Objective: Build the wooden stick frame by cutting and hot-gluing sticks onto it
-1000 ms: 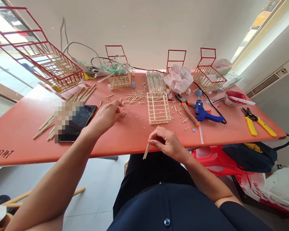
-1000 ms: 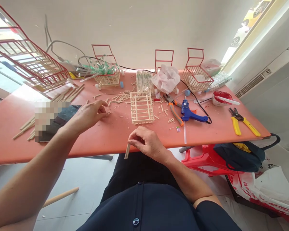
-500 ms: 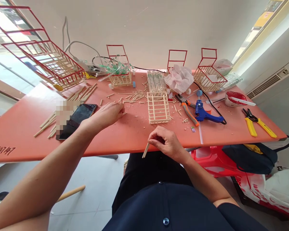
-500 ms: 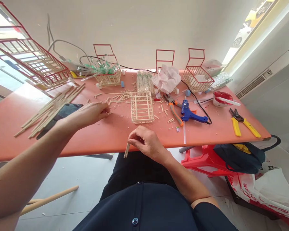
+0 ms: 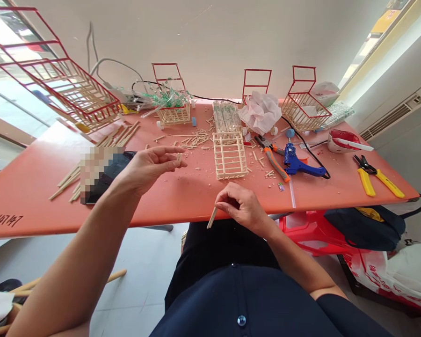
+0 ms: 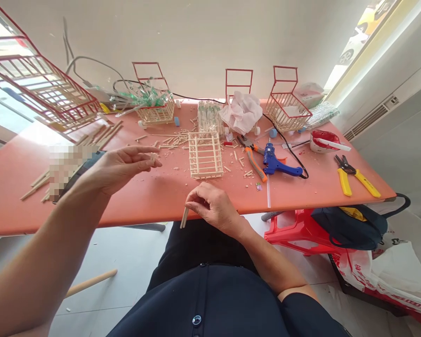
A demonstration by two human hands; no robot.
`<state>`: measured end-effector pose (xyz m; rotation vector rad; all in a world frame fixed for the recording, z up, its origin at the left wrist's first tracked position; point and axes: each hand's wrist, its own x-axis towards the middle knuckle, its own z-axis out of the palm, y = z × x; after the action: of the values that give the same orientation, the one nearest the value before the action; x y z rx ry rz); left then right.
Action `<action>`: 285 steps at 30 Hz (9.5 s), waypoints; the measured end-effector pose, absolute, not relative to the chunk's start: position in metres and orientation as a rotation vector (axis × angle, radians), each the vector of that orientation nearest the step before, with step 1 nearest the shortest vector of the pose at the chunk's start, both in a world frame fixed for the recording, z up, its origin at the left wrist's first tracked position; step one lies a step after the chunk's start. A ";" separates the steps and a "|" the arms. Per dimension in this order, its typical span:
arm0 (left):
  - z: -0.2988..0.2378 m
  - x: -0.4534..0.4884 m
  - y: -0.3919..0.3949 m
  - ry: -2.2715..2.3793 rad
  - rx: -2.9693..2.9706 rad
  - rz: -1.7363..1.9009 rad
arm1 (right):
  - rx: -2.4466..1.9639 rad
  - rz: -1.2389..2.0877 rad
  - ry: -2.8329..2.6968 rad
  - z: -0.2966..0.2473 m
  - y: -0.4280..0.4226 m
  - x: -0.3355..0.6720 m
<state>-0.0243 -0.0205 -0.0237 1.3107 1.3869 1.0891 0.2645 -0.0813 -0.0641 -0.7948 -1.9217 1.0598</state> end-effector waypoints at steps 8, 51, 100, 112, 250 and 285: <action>-0.030 -0.010 -0.033 1.234 1.080 1.173 | -0.827 1.071 -1.935 -0.063 -0.082 0.265; -0.037 0.027 -0.045 1.805 2.100 0.503 | -0.763 0.992 -1.942 -0.063 -0.082 0.264; -0.062 -0.018 -0.077 1.382 1.044 1.550 | -1.236 0.484 -2.559 0.015 -0.022 0.184; -0.057 -0.003 -0.075 1.411 1.259 1.506 | -1.023 0.490 -2.477 -0.001 -0.027 0.176; -0.096 0.086 -0.104 1.214 2.569 1.773 | -0.984 0.544 -2.011 -0.077 -0.072 0.266; -0.032 -0.083 0.030 2.516 1.946 0.481 | -0.992 0.548 -2.023 -0.075 -0.077 0.269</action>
<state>-0.0835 0.0295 -0.0316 1.9456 2.5159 0.4814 0.2686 -0.0770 -0.0751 -0.9922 -2.0232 0.5480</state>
